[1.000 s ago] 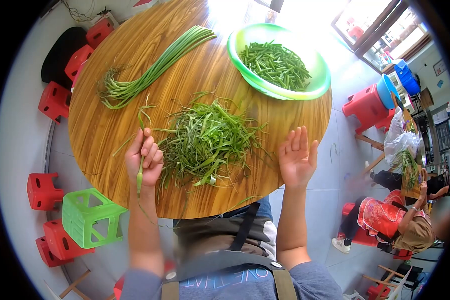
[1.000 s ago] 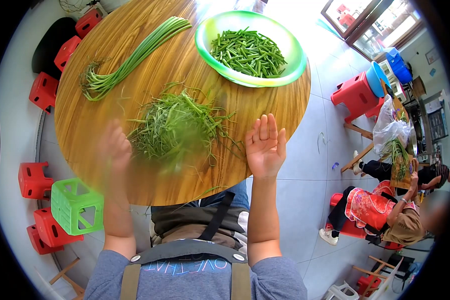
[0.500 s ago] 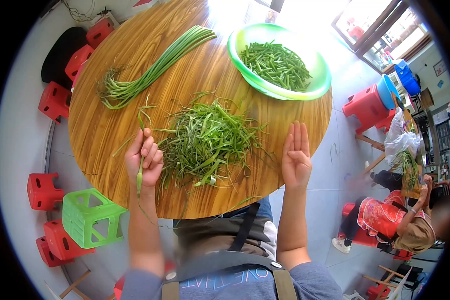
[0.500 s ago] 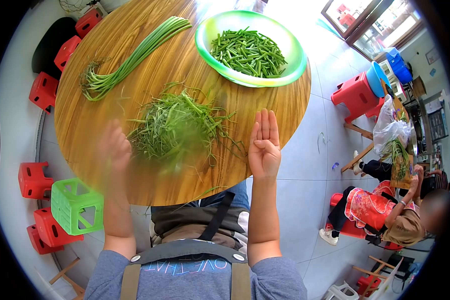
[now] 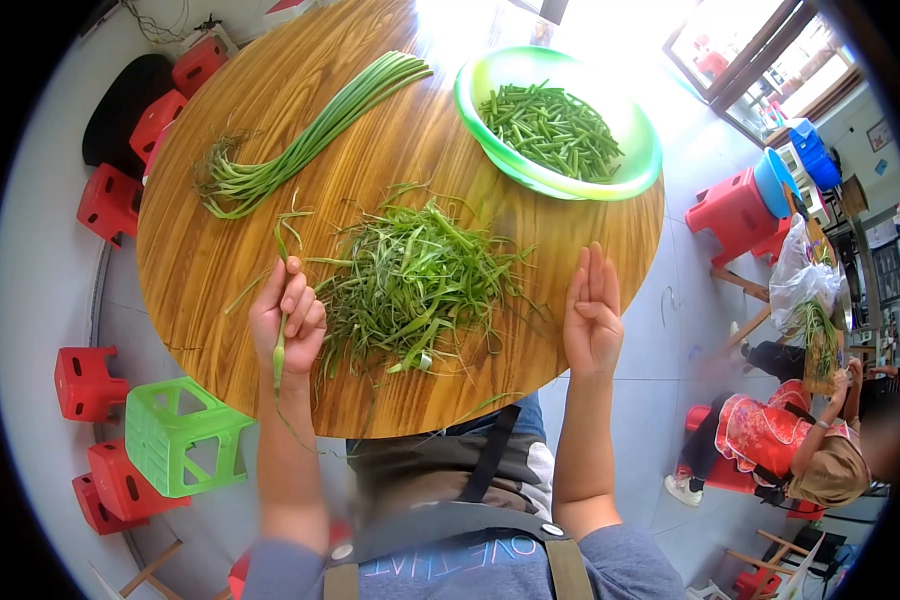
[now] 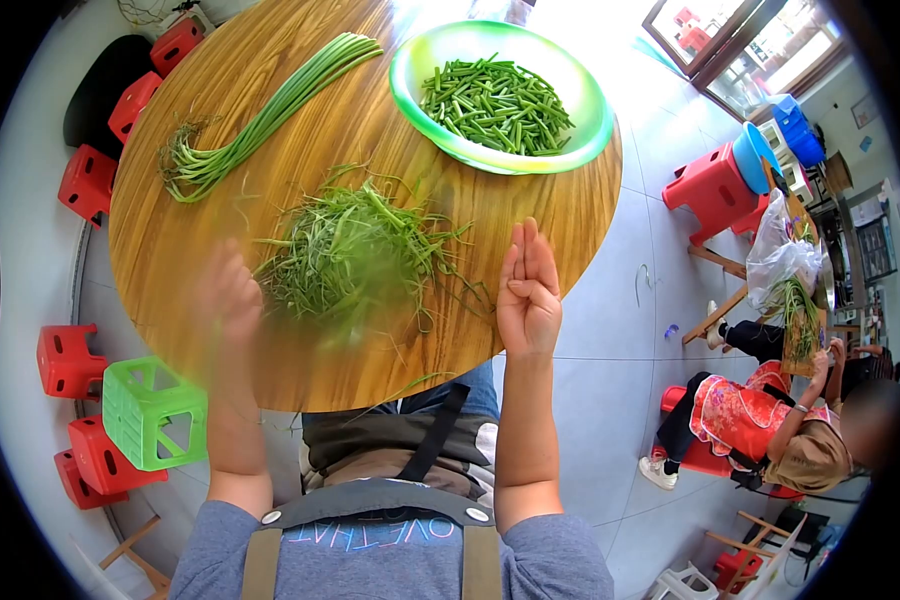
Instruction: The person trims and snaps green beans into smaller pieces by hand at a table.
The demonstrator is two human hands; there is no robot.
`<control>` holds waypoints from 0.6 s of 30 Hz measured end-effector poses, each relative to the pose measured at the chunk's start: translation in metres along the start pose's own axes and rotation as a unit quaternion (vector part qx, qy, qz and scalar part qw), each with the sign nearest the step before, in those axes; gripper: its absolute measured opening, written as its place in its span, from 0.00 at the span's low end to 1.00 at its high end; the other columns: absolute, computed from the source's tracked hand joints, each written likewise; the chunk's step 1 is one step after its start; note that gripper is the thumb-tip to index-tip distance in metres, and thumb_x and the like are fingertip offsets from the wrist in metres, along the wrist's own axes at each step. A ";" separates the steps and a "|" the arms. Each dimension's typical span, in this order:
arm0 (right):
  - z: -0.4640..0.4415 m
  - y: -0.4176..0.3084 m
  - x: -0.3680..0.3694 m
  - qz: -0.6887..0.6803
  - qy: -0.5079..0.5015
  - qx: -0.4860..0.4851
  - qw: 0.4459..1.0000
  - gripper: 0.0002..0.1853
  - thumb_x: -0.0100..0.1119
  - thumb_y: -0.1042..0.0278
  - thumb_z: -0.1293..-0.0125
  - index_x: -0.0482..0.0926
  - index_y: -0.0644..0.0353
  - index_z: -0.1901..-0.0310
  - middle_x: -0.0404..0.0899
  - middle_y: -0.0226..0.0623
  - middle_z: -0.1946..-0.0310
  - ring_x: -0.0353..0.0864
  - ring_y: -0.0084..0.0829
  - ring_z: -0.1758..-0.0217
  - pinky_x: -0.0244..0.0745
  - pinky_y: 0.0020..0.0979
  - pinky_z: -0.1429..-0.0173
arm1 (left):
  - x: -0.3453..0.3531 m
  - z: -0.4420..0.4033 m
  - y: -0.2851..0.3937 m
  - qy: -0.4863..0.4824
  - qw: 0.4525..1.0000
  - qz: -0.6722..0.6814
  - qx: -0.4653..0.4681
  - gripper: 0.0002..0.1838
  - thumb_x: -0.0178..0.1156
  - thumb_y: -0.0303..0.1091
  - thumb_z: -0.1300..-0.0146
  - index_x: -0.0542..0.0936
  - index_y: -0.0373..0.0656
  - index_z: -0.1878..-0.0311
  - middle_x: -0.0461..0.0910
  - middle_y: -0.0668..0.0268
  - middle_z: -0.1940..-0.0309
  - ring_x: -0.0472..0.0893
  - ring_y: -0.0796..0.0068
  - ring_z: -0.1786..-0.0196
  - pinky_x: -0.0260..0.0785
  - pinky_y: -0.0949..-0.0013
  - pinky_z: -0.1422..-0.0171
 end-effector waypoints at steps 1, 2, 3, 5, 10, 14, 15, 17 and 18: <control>-0.001 0.001 -0.004 -0.007 -0.042 0.002 0.999 0.16 0.34 0.93 0.47 0.72 0.65 0.65 0.54 0.45 0.33 0.47 0.37 0.27 0.52 0.31 0.28 | 0.000 0.000 0.000 0.000 1.000 -0.001 0.000 0.13 0.37 0.35 0.28 0.69 0.37 0.61 0.62 0.72 0.88 0.55 0.85 0.91 0.45 0.80 0.87; -0.002 0.002 -0.007 -0.013 -0.083 0.004 0.996 0.15 0.36 0.92 0.45 0.74 0.64 0.75 0.55 0.45 0.34 0.48 0.37 0.28 0.53 0.31 0.28 | 0.000 0.000 0.000 -0.001 1.000 -0.001 0.001 0.13 0.37 0.35 0.28 0.69 0.38 0.61 0.62 0.72 0.88 0.55 0.85 0.91 0.45 0.80 0.87; -0.002 0.000 -0.016 -0.017 -0.031 0.000 0.999 0.15 0.37 0.90 0.43 0.69 0.62 0.80 0.56 0.45 0.34 0.49 0.37 0.28 0.54 0.31 0.29 | 0.001 0.000 0.000 -0.001 1.000 -0.002 0.002 0.13 0.37 0.35 0.28 0.69 0.38 0.61 0.62 0.72 0.87 0.55 0.85 0.91 0.45 0.80 0.87; 0.001 0.001 -0.006 -0.024 0.074 -0.007 0.997 0.21 0.40 0.87 0.40 0.59 0.57 0.89 0.59 0.46 0.35 0.50 0.37 0.28 0.56 0.31 0.30 | 0.001 0.000 0.000 0.000 1.000 -0.002 0.002 0.13 0.38 0.35 0.28 0.69 0.38 0.61 0.62 0.72 0.87 0.55 0.85 0.91 0.45 0.80 0.87; 0.001 0.001 -0.009 -0.050 0.042 0.000 0.998 0.21 0.41 0.84 0.37 0.60 0.57 0.88 0.65 0.44 0.40 0.52 0.38 0.29 0.58 0.35 0.31 | 0.004 0.002 -0.001 0.007 1.000 -0.002 0.004 0.13 0.38 0.35 0.28 0.69 0.38 0.61 0.62 0.72 0.87 0.55 0.85 0.91 0.45 0.80 0.87; 0.001 0.000 -0.019 -0.043 -0.014 0.013 0.999 0.22 0.41 0.82 0.37 0.59 0.56 0.89 0.78 0.39 0.60 0.56 0.39 0.31 0.56 0.41 0.30 | 0.009 0.003 -0.001 0.025 1.000 -0.013 0.011 0.13 0.38 0.35 0.28 0.70 0.38 0.62 0.63 0.72 0.88 0.55 0.85 0.91 0.46 0.80 0.87; 0.000 0.000 -0.021 -0.058 -0.022 0.021 0.998 0.22 0.41 0.82 0.37 0.58 0.56 0.89 0.77 0.37 0.65 0.57 0.39 0.31 0.56 0.43 0.30 | 0.009 0.004 -0.001 0.032 0.999 -0.016 0.014 0.13 0.38 0.35 0.28 0.70 0.38 0.62 0.63 0.72 0.88 0.55 0.85 0.91 0.46 0.80 0.87; 0.000 0.000 -0.018 -0.088 -0.037 0.034 0.995 0.22 0.41 0.82 0.37 0.58 0.56 0.90 0.75 0.34 0.75 0.60 0.39 0.33 0.55 0.46 0.30 | 0.006 0.003 0.000 0.028 0.999 -0.015 0.013 0.13 0.38 0.35 0.28 0.70 0.38 0.62 0.63 0.72 0.88 0.55 0.84 0.91 0.46 0.79 0.87; 0.001 0.000 -0.017 -0.086 -0.030 0.033 0.995 0.22 0.41 0.82 0.37 0.58 0.56 0.90 0.75 0.34 0.75 0.60 0.39 0.33 0.54 0.47 0.29 | 0.004 0.002 0.000 0.026 0.999 -0.014 0.011 0.13 0.38 0.36 0.28 0.70 0.38 0.62 0.63 0.72 0.88 0.55 0.84 0.91 0.46 0.79 0.87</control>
Point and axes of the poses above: each hand's wrist, its own z-axis away from the middle knuckle, its own x-axis out of the palm, y = z × x, the point moved 3 cm from there along -z, towards the middle knuckle
